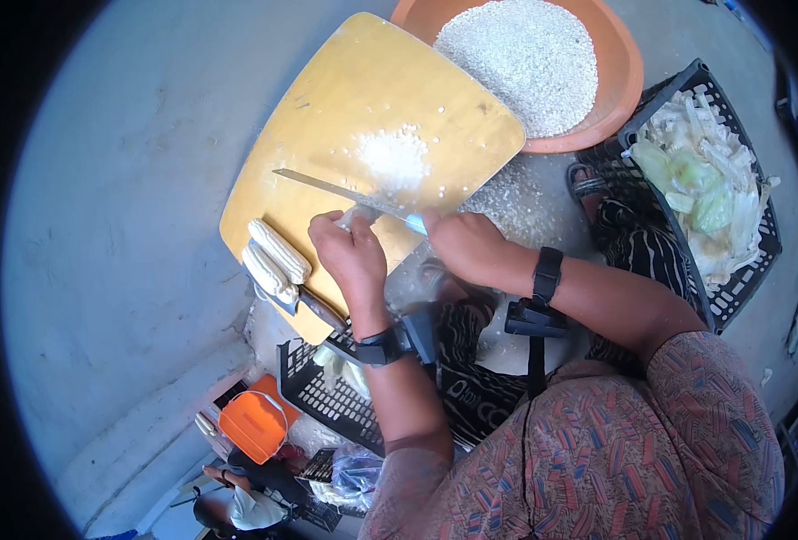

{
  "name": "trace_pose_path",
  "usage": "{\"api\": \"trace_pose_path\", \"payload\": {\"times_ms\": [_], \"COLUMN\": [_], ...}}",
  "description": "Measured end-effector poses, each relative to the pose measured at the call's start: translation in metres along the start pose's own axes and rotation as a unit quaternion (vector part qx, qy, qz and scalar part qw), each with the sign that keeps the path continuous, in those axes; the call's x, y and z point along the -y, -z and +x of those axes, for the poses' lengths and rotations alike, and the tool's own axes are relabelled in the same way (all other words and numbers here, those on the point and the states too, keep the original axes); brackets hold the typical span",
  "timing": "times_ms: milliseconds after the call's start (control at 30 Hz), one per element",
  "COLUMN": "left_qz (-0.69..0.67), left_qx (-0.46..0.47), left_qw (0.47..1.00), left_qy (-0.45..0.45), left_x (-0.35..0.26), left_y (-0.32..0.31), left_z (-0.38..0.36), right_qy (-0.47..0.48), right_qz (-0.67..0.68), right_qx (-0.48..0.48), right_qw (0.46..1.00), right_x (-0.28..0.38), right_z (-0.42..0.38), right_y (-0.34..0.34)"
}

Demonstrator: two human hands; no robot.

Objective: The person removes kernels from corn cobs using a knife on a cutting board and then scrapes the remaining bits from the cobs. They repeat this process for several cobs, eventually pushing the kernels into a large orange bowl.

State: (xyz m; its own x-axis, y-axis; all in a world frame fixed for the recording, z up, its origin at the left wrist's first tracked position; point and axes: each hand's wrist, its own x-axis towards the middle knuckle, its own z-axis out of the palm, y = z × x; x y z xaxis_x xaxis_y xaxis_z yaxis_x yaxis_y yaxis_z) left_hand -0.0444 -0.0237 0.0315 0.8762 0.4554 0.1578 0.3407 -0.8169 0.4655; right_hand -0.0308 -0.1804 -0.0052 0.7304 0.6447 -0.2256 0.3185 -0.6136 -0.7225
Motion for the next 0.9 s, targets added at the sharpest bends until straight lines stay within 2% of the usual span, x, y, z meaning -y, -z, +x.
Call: {"api": "trace_pose_path", "payload": {"times_ms": [133,300,400,533,600,700,900], "left_qz": [0.014,0.011,0.005,0.008,0.010,0.007,0.004], "left_qx": [0.000,0.006,0.012,0.010,0.013,0.020,0.014], "left_qw": [1.000,1.000,1.000,0.999,1.000,0.999,0.999], "left_qy": [0.000,0.005,-0.010,-0.031,-0.022,-0.033,-0.044], "left_x": [-0.005,0.000,-0.005,0.006,0.005,-0.004,0.000], "left_y": [0.001,0.002,0.001,0.001,0.002,0.002,-0.001], "left_z": [-0.004,-0.003,-0.001,-0.001,-0.003,-0.001,-0.002], "right_qy": [0.009,-0.024,0.016,0.018,-0.051,-0.016,-0.018], "right_qz": [0.006,-0.005,0.013,0.001,0.067,0.032,0.069], "right_qx": [-0.030,0.002,-0.011,-0.038,0.012,0.016,-0.014], "right_qw": [0.999,1.000,1.000,0.999,0.996,0.999,0.997], "right_x": [0.005,0.004,0.001,0.004,0.004,-0.001,-0.006], "right_z": [-0.002,-0.012,0.003,-0.010,-0.014,0.003,0.006], "right_y": [0.002,0.004,0.006,0.005,0.008,0.007,0.002]}}
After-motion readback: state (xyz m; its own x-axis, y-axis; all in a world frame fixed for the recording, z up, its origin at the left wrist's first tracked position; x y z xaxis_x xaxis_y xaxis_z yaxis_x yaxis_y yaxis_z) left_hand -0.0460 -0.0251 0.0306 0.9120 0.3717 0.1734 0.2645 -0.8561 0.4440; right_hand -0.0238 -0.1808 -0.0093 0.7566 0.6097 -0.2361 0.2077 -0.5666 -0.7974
